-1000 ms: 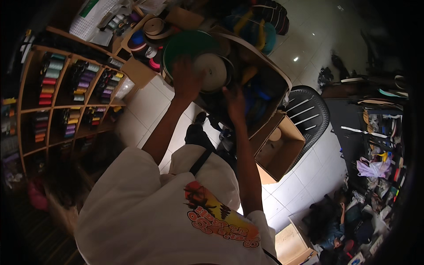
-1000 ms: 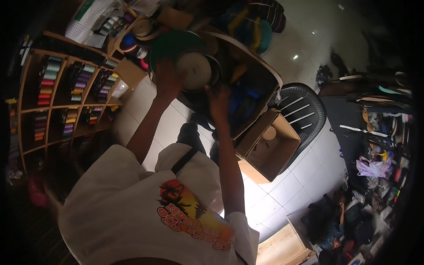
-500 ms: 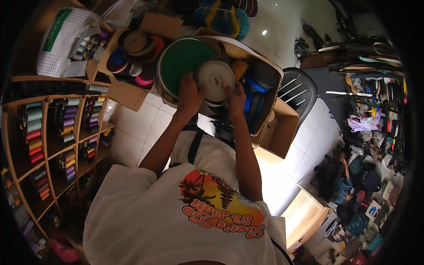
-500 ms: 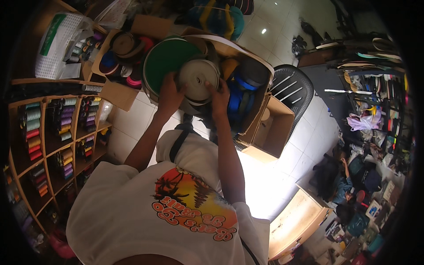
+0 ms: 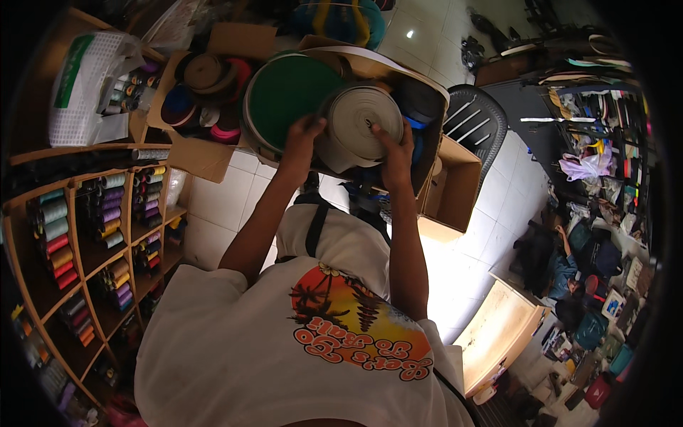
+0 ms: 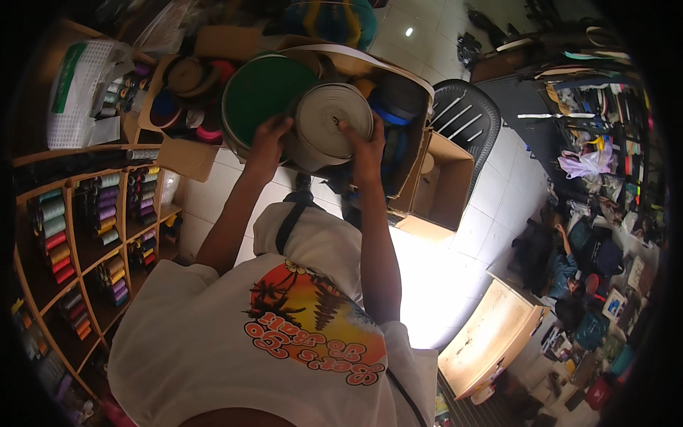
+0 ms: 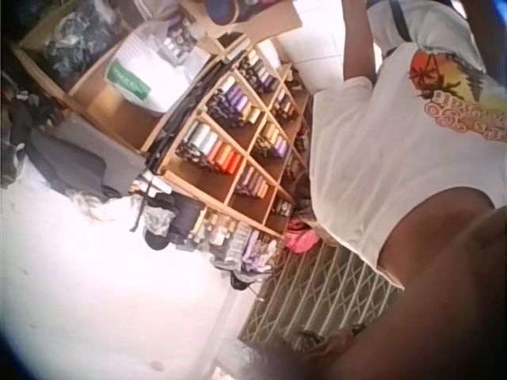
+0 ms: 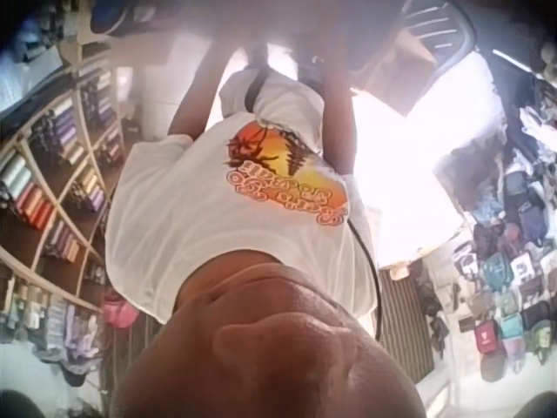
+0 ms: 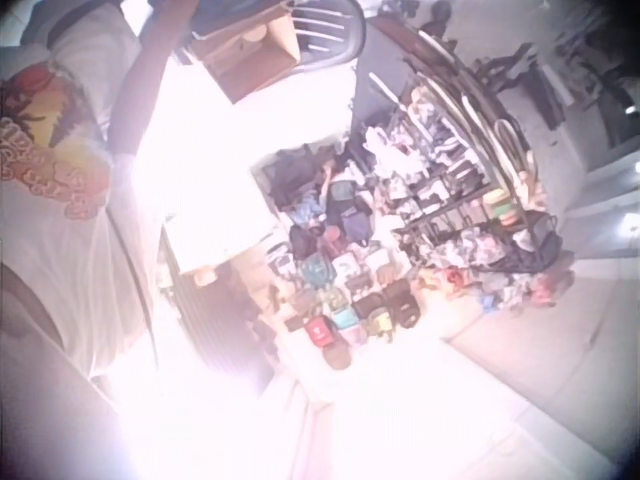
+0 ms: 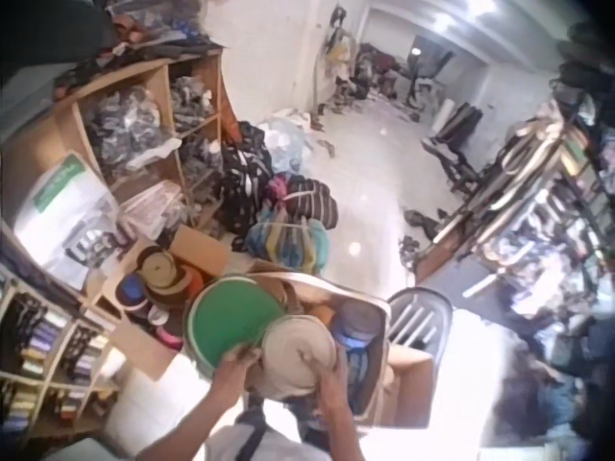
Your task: The person picks up several different colored rolls of webbing or ribbon from a cardboard box, handles each one to check its length, and places them onto a storage shelf.
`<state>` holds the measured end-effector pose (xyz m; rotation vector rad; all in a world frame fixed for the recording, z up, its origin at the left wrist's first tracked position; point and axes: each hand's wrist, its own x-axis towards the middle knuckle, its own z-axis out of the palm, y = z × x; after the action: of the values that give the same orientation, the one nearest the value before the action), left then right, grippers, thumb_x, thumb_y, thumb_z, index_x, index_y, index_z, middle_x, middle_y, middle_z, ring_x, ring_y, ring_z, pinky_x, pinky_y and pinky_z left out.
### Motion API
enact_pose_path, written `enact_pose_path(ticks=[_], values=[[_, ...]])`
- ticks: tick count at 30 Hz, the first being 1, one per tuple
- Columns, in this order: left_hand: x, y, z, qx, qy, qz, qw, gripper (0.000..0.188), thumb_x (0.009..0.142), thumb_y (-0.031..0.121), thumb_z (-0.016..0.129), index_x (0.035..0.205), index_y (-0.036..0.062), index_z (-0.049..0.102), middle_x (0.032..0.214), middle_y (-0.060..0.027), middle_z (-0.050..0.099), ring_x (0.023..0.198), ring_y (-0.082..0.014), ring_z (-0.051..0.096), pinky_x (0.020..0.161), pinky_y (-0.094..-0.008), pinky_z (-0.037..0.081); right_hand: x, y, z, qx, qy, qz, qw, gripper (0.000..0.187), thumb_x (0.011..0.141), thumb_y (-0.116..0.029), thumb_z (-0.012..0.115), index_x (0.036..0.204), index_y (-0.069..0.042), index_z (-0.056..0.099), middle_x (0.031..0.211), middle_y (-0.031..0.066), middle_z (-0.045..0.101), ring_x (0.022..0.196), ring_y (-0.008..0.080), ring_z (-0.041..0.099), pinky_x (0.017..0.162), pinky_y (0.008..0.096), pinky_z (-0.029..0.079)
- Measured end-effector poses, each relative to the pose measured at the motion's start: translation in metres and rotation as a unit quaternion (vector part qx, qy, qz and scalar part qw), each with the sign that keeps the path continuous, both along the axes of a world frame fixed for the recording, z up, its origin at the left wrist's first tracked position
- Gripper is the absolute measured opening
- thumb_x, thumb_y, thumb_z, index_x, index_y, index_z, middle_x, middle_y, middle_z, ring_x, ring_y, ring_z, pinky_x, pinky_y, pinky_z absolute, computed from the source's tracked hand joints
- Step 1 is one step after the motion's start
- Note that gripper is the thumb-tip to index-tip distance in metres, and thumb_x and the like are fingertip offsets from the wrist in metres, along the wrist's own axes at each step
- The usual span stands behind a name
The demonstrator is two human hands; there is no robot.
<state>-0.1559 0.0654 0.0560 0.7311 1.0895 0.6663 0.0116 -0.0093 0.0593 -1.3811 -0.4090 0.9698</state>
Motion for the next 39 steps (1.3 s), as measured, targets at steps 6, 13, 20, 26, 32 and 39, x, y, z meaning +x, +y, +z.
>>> enact_pose_path(ticks=[6,13,20,26,32,39], values=[[0.017,0.01,-0.023,-0.159,-0.174,0.072,0.969,0.033,0.089,0.021,0.05,0.116,0.0019,0.054,0.115,-0.0125,0.058,0.1,-0.0206,0.058,0.091,-0.0345,0.041,0.029,-0.026,0.032,0.039,-0.083,-0.103,0.99,0.06,0.074,-0.016,0.075,0.124,0.002,0.048,0.111,0.0138,0.058,0.103,0.0215,0.055,0.092,0.0325,0.042],[0.05,0.021,-0.02,0.255,0.148,-0.206,0.933,0.05,0.087,0.026,0.056,0.126,-0.0008,0.04,0.111,-0.0153,0.058,0.104,-0.0304,0.057,0.093,-0.0425,0.041,0.089,-0.068,0.116,0.048,-0.168,-0.187,0.967,0.057,0.073,-0.012,0.073,0.123,0.002,0.049,0.111,0.0152,0.06,0.102,0.0236,0.058,0.092,0.0331,0.045],[0.121,-0.025,0.095,0.325,-0.04,-0.297,0.897,0.082,0.072,0.045,0.077,0.131,-0.0006,0.041,0.121,-0.0167,0.054,0.109,-0.0275,0.055,0.095,-0.0354,0.043,0.105,-0.101,0.157,-0.046,-0.266,0.017,0.963,0.064,0.063,-0.013,0.079,0.121,0.001,0.054,0.108,0.0139,0.063,0.099,0.0214,0.062,0.091,0.0332,0.047],[0.164,-0.019,0.113,0.192,-0.056,-0.547,0.813,0.075,0.067,0.038,0.084,0.119,-0.0053,0.052,0.105,-0.0132,0.062,0.101,-0.0205,0.059,0.087,-0.0301,0.046,0.129,-0.121,0.139,-0.102,-0.359,0.14,0.917,0.068,0.059,-0.024,0.081,0.121,-0.003,0.06,0.107,0.0134,0.066,0.101,0.0194,0.063,0.093,0.0308,0.047],[0.24,-0.026,0.067,0.136,-0.001,-0.567,0.812,0.084,0.059,0.042,0.088,0.115,-0.0066,0.048,0.115,-0.0181,0.056,0.107,-0.0248,0.057,0.089,-0.0325,0.045,0.157,-0.142,0.092,-0.088,-0.236,-0.096,0.963,0.042,0.08,-0.023,0.069,0.115,0.0,0.062,0.096,0.0122,0.068,0.086,0.0169,0.065,0.078,0.028,0.05],[0.273,-0.07,0.052,0.153,0.029,-0.564,0.811,0.085,0.06,0.034,0.088,0.12,-0.007,0.045,0.115,-0.0184,0.057,0.104,-0.0238,0.058,0.087,-0.0356,0.047,0.179,-0.186,0.07,-0.1,-0.293,-0.185,0.933,0.04,0.084,-0.025,0.066,0.113,0.002,0.063,0.088,0.0122,0.069,0.078,0.0127,0.063,0.073,0.0265,0.05]])
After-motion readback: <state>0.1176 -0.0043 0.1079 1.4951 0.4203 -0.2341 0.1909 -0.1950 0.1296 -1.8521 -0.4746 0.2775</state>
